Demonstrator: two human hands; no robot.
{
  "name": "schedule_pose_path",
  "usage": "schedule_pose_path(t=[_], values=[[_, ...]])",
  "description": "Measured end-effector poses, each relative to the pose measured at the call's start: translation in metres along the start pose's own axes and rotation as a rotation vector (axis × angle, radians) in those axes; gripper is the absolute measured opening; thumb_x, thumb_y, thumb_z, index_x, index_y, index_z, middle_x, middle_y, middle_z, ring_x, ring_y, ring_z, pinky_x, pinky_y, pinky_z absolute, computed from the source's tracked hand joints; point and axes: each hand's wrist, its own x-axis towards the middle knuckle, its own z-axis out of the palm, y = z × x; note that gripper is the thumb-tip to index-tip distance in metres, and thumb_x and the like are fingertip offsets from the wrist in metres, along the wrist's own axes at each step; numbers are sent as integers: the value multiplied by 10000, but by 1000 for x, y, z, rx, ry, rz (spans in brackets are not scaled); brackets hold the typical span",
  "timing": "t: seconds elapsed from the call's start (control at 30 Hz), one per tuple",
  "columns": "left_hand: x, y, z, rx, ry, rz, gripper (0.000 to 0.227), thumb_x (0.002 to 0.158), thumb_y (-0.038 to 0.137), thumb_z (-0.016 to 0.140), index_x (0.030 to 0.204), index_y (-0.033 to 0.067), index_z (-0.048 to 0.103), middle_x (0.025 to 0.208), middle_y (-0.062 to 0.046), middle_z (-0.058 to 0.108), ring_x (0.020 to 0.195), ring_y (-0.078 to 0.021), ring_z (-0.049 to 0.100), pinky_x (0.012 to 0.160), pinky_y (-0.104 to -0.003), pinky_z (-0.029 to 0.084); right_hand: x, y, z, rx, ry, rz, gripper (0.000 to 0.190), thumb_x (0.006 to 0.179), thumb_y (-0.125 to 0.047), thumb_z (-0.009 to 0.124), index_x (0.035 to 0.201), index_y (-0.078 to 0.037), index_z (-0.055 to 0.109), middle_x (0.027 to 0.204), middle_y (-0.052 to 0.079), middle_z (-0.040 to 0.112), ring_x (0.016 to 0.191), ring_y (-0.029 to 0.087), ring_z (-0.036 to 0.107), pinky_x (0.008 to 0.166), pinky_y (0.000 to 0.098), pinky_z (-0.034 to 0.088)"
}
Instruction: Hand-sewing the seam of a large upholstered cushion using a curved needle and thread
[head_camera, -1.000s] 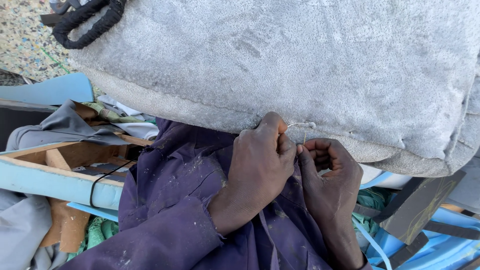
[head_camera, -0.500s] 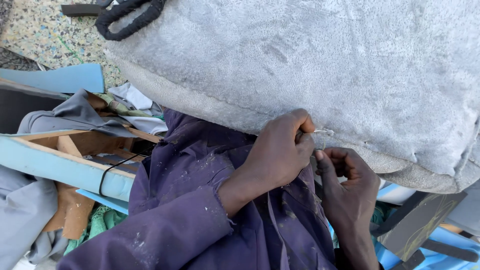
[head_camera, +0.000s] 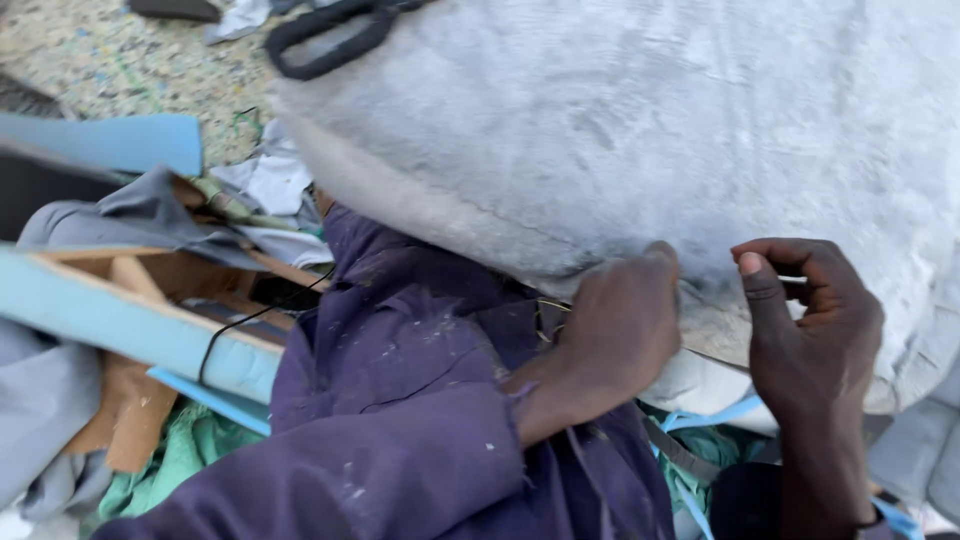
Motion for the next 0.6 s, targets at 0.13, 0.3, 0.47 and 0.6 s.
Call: schedule_pose_path(t=[0.13,0.3,0.47,0.6], values=[[-22,-2,-9,7,-23,99,378,1193,-10,598,1546,-144,573,893,-200,888,743,-481,904,601,-629,702,10,-13,-2,-101,-130,-15,142,1363,-164,841,1374,-47,922,1398,117,911,1097,284,838,711,435,525],[-27,-13,-22,72,-17,34,220,1200,128,719,1372,3,662,1053,-231,897,890,-519,916,736,-655,720,2,0,-1,-163,-176,-112,105,1199,-98,972,1258,-15,948,1240,164,896,972,268,792,788,418,661],[-19,-48,1,305,6,133,856,1232,390,763,1873,-121,518,1201,-231,929,998,-548,871,908,-776,667,-4,18,6,-43,-128,-135,214,1149,-88,1004,1355,-37,972,1288,142,845,1141,257,817,978,397,674],[-13,-28,-10,484,-80,48,433,1177,164,669,1565,-26,702,883,-121,914,741,-448,910,566,-635,704,-6,28,8,-3,-122,-110,201,1148,-69,1002,1345,-108,986,1254,88,820,1191,226,781,985,370,640]])
